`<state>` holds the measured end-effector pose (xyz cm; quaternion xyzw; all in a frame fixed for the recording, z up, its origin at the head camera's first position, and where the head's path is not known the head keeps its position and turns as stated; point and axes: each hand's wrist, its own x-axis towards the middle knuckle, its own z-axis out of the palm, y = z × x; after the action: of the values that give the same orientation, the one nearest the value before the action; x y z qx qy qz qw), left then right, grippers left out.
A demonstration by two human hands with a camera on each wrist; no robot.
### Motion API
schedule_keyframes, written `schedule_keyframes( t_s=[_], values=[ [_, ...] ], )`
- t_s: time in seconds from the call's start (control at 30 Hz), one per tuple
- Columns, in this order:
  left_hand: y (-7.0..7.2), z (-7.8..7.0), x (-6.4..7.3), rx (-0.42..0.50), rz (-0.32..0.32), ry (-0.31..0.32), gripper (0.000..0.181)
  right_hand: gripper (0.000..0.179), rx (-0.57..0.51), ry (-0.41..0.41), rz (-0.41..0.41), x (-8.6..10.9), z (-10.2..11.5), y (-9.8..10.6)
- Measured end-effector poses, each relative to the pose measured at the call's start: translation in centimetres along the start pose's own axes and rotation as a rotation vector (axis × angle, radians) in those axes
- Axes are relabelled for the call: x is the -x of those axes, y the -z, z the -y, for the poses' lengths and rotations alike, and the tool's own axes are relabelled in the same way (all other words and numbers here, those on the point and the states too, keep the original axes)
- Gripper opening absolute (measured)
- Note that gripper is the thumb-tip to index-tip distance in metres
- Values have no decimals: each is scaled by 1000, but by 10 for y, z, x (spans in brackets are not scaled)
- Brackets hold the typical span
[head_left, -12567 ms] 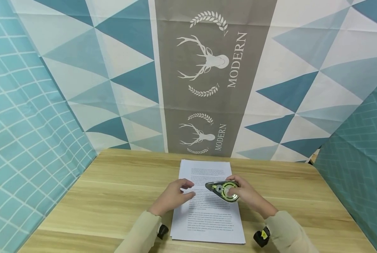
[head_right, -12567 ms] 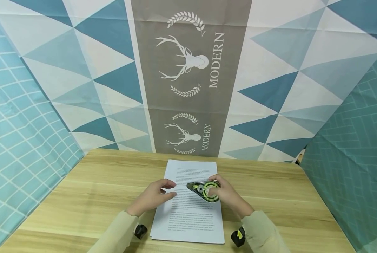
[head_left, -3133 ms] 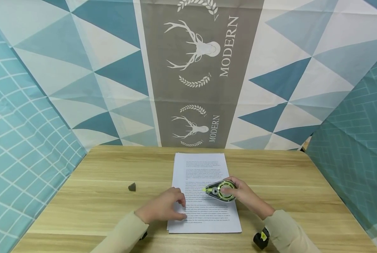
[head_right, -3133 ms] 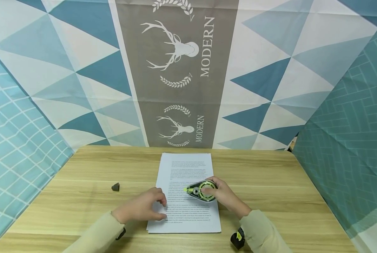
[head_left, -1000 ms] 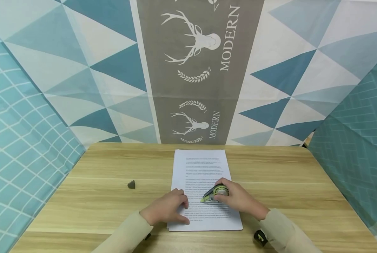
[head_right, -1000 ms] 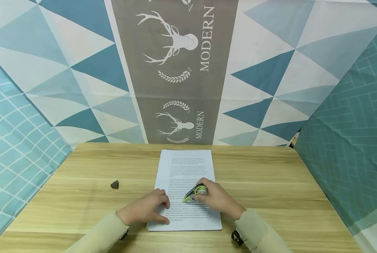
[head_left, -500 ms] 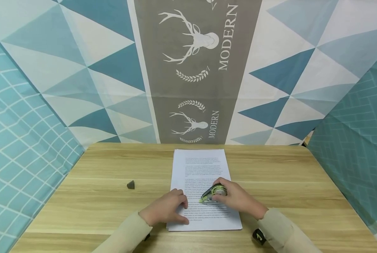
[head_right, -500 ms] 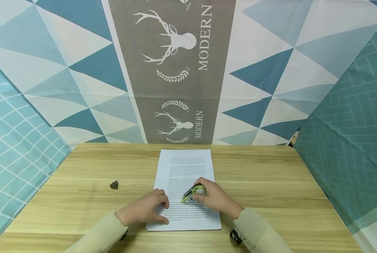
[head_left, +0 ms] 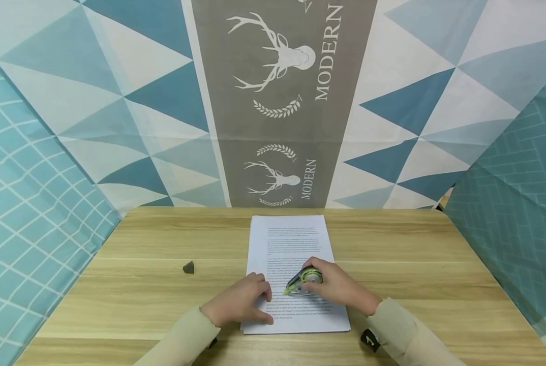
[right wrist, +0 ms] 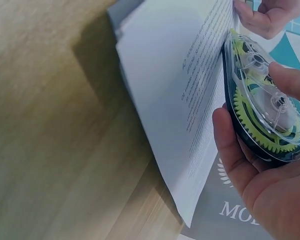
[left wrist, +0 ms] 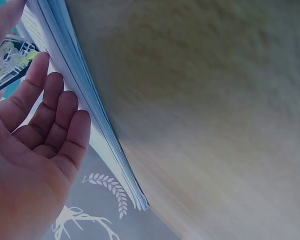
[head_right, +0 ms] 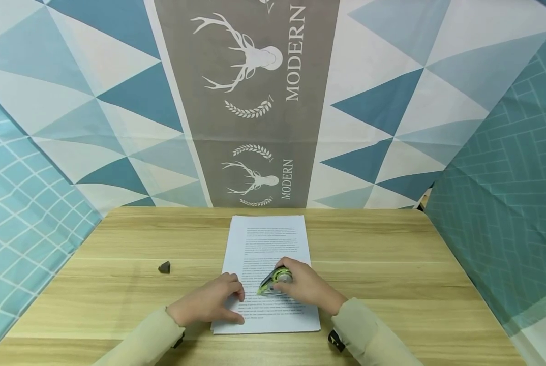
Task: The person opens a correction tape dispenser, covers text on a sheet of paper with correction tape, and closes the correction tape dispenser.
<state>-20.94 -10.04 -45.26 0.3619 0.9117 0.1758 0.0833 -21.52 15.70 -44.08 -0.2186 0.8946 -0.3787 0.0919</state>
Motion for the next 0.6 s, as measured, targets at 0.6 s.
schedule_keyframes(
  t_s=[0.6],
  values=[
    [3, -3, -5, -27, 42, 4, 35, 26, 257, 125, 56, -8, 10, 4]
  ],
)
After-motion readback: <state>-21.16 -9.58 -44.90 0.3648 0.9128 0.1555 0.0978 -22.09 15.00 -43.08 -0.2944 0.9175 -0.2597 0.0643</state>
